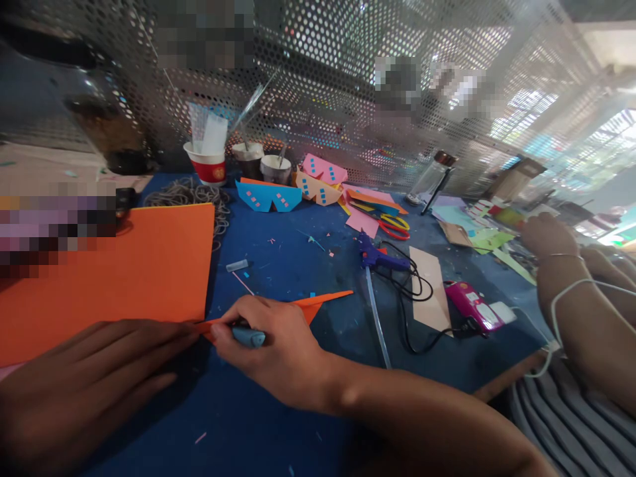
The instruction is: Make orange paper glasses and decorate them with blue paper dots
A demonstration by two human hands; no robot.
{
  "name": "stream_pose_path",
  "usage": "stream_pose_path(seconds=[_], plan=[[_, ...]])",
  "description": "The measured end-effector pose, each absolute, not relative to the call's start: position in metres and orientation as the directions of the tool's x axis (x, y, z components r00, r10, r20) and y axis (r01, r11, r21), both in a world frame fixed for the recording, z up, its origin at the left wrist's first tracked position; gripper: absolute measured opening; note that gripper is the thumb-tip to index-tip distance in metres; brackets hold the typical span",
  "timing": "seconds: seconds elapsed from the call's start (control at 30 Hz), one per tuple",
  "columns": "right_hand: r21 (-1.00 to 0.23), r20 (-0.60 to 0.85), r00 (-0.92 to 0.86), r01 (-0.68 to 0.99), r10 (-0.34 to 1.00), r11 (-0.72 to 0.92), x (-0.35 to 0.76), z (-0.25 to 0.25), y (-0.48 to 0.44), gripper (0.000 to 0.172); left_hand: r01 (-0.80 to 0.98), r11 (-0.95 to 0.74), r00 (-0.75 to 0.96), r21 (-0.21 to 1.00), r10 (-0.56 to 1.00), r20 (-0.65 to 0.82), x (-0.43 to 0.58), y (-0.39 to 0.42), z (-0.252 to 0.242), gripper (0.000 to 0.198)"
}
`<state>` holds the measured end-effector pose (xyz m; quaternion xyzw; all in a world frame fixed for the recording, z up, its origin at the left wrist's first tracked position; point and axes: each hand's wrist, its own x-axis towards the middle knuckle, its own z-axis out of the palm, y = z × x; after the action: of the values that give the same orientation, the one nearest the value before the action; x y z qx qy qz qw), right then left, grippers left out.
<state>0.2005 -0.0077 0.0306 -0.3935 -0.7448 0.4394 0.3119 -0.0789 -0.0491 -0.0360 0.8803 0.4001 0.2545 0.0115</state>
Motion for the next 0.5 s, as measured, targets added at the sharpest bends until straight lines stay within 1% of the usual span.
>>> stream_pose_path(seconds=[0.07,0.13,0.3,0.5], plan=[[-0.905,0.116,-0.501,0.302,0.857,0.3,0.201,0.032,-0.008,0.017,0.706,-0.692,0.591,0.147,0.691,0.416,-0.079,-0.05,-0.035,0.043],[-0.905,0.122,-0.503,0.298,0.856,0.303,0.201,0.031,-0.007,0.016,0.707,-0.698,0.606,0.115,0.682,0.409,-0.079,-0.05,-0.035,0.044],[-0.888,0.169,-0.489,0.302,0.856,0.347,0.2,0.026,-0.006,0.017,0.698,-0.708,0.61,0.111,0.668,0.426,-0.079,-0.048,-0.037,0.043],[-0.863,0.306,-0.34,0.296,0.889,0.41,0.202,0.045,-0.006,0.014,0.651,-0.752,0.635,0.105,0.615,0.468,-0.077,-0.043,-0.035,0.04]])
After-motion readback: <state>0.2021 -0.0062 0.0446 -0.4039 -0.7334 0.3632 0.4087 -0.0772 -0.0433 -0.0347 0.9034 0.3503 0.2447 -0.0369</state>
